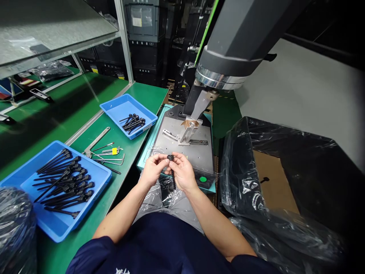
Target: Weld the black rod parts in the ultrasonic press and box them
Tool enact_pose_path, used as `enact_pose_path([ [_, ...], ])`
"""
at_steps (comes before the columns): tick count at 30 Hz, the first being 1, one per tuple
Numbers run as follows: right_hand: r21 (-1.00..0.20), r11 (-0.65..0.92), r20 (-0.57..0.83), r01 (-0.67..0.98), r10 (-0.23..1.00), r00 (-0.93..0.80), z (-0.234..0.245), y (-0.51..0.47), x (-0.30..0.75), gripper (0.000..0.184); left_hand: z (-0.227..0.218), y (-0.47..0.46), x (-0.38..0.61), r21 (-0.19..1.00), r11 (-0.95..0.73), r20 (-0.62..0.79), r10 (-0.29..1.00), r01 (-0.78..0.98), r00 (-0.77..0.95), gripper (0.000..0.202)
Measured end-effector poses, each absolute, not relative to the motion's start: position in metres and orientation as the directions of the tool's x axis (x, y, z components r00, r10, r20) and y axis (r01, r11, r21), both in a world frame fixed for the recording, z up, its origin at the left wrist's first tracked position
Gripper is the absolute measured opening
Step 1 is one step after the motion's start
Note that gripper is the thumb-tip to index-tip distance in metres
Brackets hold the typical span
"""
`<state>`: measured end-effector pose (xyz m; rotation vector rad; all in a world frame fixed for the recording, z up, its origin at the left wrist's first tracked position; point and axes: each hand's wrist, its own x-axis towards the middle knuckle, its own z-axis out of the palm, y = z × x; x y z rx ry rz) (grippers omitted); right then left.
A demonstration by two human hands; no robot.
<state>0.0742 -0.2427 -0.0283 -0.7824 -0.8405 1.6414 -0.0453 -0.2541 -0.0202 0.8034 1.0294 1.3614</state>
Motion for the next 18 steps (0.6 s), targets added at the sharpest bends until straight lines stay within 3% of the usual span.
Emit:
enact_pose_path([
  [18, -0.817, -0.179, -0.094, -0.548, 0.979, -0.180, -0.0235, -0.2453, 0.0777, 0.038, -0.0197, -0.2537, -0.0399, 0.918, 0.071, -0.092, 0.995, -0.389, -0.037, 0.029],
])
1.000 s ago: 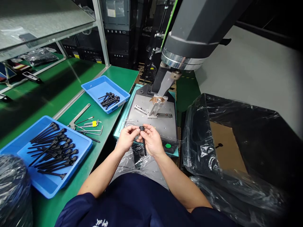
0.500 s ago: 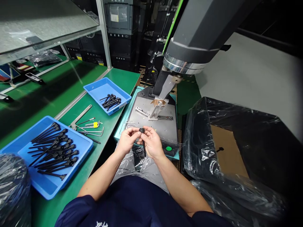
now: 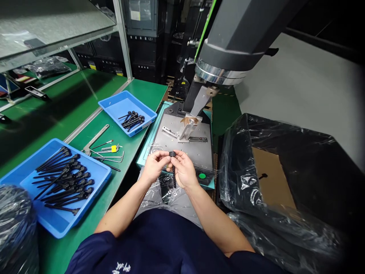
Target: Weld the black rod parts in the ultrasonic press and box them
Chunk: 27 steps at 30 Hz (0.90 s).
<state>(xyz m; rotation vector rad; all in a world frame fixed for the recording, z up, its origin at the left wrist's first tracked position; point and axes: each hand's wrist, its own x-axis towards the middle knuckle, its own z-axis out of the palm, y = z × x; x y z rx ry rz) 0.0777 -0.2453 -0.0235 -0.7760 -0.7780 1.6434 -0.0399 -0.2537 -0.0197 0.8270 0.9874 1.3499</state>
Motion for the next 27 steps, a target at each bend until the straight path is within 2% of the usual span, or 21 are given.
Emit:
enact_pose_path([
  [4, -0.816, -0.179, -0.092, -0.550, 0.979, -0.183, -0.024, -0.244, 0.081, 0.038, -0.020, -0.251, -0.038, 0.921, 0.081, -0.093, 0.996, -0.381, -0.012, 0.030],
  [9, -0.817, -0.202, -0.093, -0.541, 0.971, -0.222, -0.027, -0.233, 0.093, 0.044, -0.016, -0.236, -0.037, 0.950, 0.016, -0.046, 0.995, -0.313, -0.087, 0.037],
  [15, -0.810, -0.201, -0.048, -0.551, 0.959, -0.280, -0.030, -0.198, 0.120, 0.041, -0.011, -0.197, -0.028, 0.971, 0.006, 0.031, 0.988, -0.238, 0.149, 0.039],
  [22, -0.786, -0.177, -0.018, -0.592, 0.964, -0.264, -0.029, -0.147, 0.152, 0.042, 0.000, -0.126, -0.011, 0.993, -0.030, 0.064, 0.953, -0.117, 0.298, 0.033],
  [27, -0.739, -0.154, 0.027, -0.656, 0.966, -0.257, -0.033, -0.118, 0.163, 0.045, 0.008, -0.097, 0.007, 0.993, -0.072, 0.102, 0.933, -0.097, 0.345, 0.033],
])
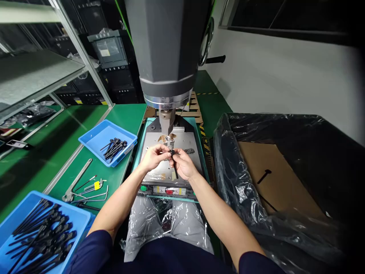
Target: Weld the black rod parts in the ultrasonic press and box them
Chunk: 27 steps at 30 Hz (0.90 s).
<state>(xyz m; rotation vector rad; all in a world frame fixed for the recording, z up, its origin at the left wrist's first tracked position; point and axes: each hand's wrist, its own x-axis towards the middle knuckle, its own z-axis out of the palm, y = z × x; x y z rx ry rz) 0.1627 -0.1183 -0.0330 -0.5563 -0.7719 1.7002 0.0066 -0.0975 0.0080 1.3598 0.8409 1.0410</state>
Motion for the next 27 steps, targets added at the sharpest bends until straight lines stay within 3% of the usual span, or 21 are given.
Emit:
enact_pose_path([
  [5, -0.777, -0.160, -0.015, -0.609, 0.972, -0.236, -0.047, -0.101, 0.166, 0.048, 0.004, -0.082, 0.010, 0.987, -0.158, 0.149, 0.949, 0.011, 0.278, 0.030],
  [10, -0.882, -0.076, -0.085, -0.465, 0.996, -0.003, -0.065, -0.108, 0.185, 0.053, -0.010, -0.064, 0.011, 0.914, -0.320, 0.323, 0.946, 0.251, 0.032, 0.026],
  [15, -0.897, -0.097, -0.092, -0.431, 0.995, -0.032, -0.078, -0.133, 0.207, 0.054, -0.018, -0.054, 0.020, 0.811, -0.389, 0.452, 0.891, 0.437, -0.046, 0.017],
  [21, -0.904, -0.115, -0.121, -0.412, 0.993, -0.014, -0.087, -0.153, 0.221, 0.054, -0.016, -0.049, 0.032, 0.769, -0.366, 0.493, 0.862, 0.524, -0.121, 0.013],
  [27, -0.905, -0.116, -0.117, -0.409, 0.993, -0.023, -0.086, -0.164, 0.228, 0.050, -0.018, -0.038, 0.032, 0.804, -0.288, 0.433, 0.884, 0.521, -0.179, 0.010],
])
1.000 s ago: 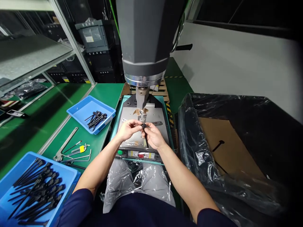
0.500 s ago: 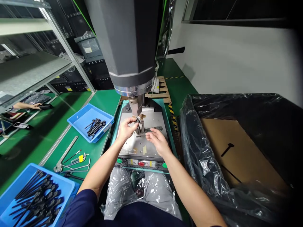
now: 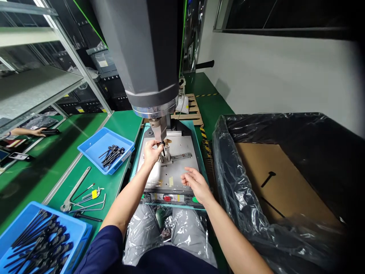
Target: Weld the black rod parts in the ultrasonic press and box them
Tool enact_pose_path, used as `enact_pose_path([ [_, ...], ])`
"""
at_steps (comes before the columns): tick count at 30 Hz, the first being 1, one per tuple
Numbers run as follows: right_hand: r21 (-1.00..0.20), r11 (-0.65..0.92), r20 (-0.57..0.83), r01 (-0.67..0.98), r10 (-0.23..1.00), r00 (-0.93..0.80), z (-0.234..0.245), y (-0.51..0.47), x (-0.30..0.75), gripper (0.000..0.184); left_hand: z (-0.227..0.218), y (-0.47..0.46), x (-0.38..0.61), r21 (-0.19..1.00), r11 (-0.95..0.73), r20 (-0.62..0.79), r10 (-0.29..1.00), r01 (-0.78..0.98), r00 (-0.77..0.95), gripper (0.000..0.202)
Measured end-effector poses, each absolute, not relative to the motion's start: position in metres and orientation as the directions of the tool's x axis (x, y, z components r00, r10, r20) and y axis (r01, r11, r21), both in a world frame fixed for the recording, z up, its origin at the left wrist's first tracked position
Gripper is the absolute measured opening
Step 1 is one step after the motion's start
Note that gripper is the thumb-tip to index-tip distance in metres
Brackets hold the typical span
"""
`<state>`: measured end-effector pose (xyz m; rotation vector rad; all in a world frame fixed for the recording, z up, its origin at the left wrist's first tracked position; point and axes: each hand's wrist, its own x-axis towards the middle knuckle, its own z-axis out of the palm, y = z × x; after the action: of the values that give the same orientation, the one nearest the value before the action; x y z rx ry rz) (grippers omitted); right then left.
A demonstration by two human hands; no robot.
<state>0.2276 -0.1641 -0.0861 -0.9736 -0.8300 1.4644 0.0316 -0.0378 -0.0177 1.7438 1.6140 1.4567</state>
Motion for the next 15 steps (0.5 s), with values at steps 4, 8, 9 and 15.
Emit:
enact_pose_path([
  [4, -0.908, -0.115, -0.128, -0.404, 0.992, 0.006, -0.087, -0.168, 0.234, 0.050, -0.014, -0.034, 0.025, 0.766, -0.329, 0.452, 0.886, 0.552, -0.100, 0.009],
  [8, -0.913, -0.119, -0.143, -0.389, 0.989, 0.034, -0.090, -0.172, 0.242, 0.050, -0.009, -0.030, 0.015, 0.743, -0.393, 0.455, 0.890, 0.541, 0.023, 0.010],
  [9, -0.914, -0.120, -0.146, -0.387, 0.989, 0.037, -0.091, -0.174, 0.244, 0.050, -0.008, -0.029, 0.014, 0.742, -0.404, 0.450, 0.892, 0.534, 0.049, 0.010],
  [15, -0.912, -0.133, -0.171, -0.389, 0.983, 0.065, -0.095, -0.183, 0.253, 0.051, -0.008, -0.024, 0.015, 0.746, -0.416, 0.457, 0.888, 0.519, 0.054, 0.013],
])
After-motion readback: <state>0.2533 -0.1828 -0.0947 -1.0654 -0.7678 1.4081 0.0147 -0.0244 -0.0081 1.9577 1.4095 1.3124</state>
